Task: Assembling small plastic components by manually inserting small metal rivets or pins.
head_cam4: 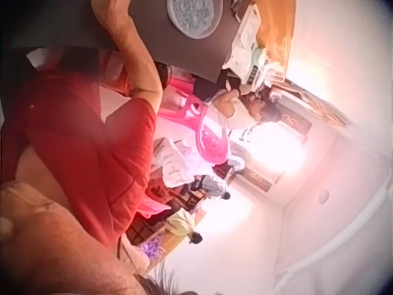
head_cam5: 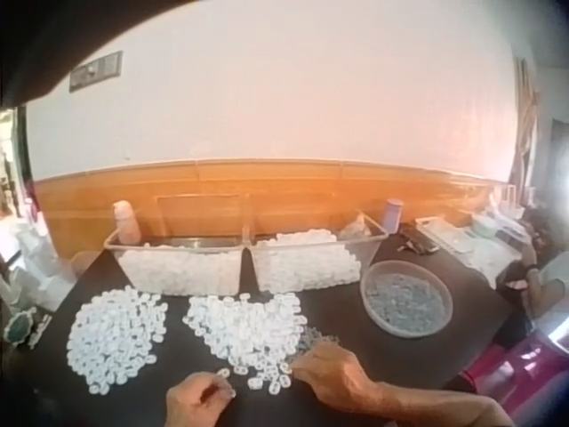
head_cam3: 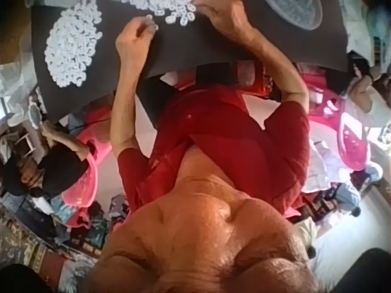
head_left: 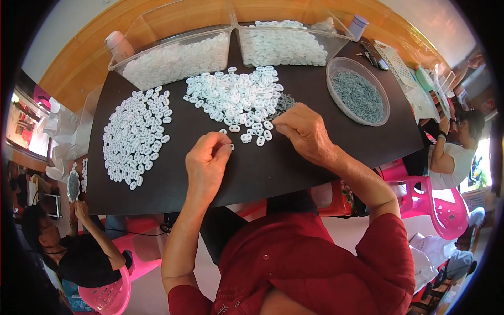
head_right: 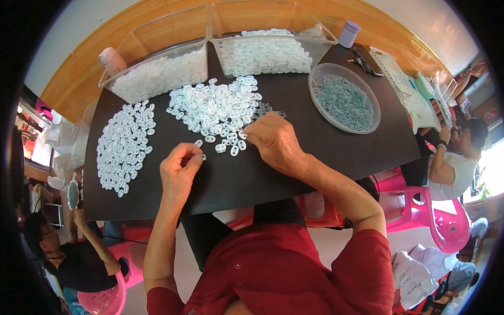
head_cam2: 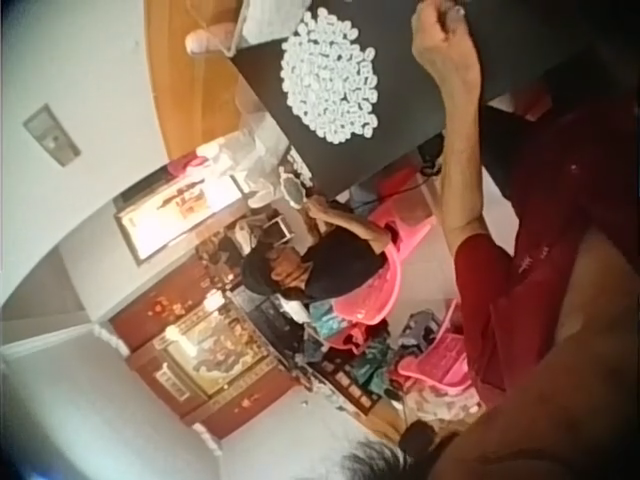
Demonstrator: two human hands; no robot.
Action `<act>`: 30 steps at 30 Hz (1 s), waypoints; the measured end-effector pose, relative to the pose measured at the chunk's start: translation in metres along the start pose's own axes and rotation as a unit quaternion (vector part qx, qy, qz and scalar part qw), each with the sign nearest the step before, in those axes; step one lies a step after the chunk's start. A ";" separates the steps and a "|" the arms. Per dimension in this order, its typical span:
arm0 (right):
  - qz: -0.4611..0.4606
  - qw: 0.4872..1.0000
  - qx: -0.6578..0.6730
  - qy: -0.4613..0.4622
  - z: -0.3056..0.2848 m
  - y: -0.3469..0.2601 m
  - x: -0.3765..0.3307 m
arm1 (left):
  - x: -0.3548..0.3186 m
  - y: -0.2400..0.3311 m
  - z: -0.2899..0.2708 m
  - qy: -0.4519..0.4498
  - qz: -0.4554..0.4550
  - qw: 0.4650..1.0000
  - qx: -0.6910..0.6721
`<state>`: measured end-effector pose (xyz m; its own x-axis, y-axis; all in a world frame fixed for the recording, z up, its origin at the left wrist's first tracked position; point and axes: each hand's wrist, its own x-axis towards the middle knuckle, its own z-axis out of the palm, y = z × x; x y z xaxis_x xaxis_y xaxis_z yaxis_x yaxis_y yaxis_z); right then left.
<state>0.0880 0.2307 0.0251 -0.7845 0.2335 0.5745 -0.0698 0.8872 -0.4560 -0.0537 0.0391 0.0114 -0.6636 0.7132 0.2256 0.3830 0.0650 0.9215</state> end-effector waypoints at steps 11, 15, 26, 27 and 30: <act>0.066 0.997 -0.048 -0.008 -0.023 0.022 -0.016 | -0.021 -0.004 -0.007 -0.007 0.020 0.998 -0.052; -0.038 0.989 -0.140 -0.040 -0.014 0.022 -0.016 | -0.024 -0.003 -0.006 -0.001 0.021 0.998 -0.052; -0.027 0.986 -0.158 -0.039 -0.007 0.026 -0.011 | -0.030 0.006 -0.006 0.039 -0.058 0.987 -0.145; -0.040 0.988 -0.147 -0.036 -0.004 0.026 -0.011 | -0.031 0.007 -0.005 0.040 -0.058 0.987 -0.145; -0.065 0.986 -0.148 -0.046 0.003 0.027 -0.006 | -0.034 0.008 -0.004 0.030 -0.091 0.972 -0.215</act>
<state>0.0890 0.2515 0.0073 -0.8342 0.0858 0.5448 -0.0013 0.9875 -0.1575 -0.0301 0.0126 0.0124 -0.7370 0.6739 0.0522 -0.0402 -0.1208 0.9919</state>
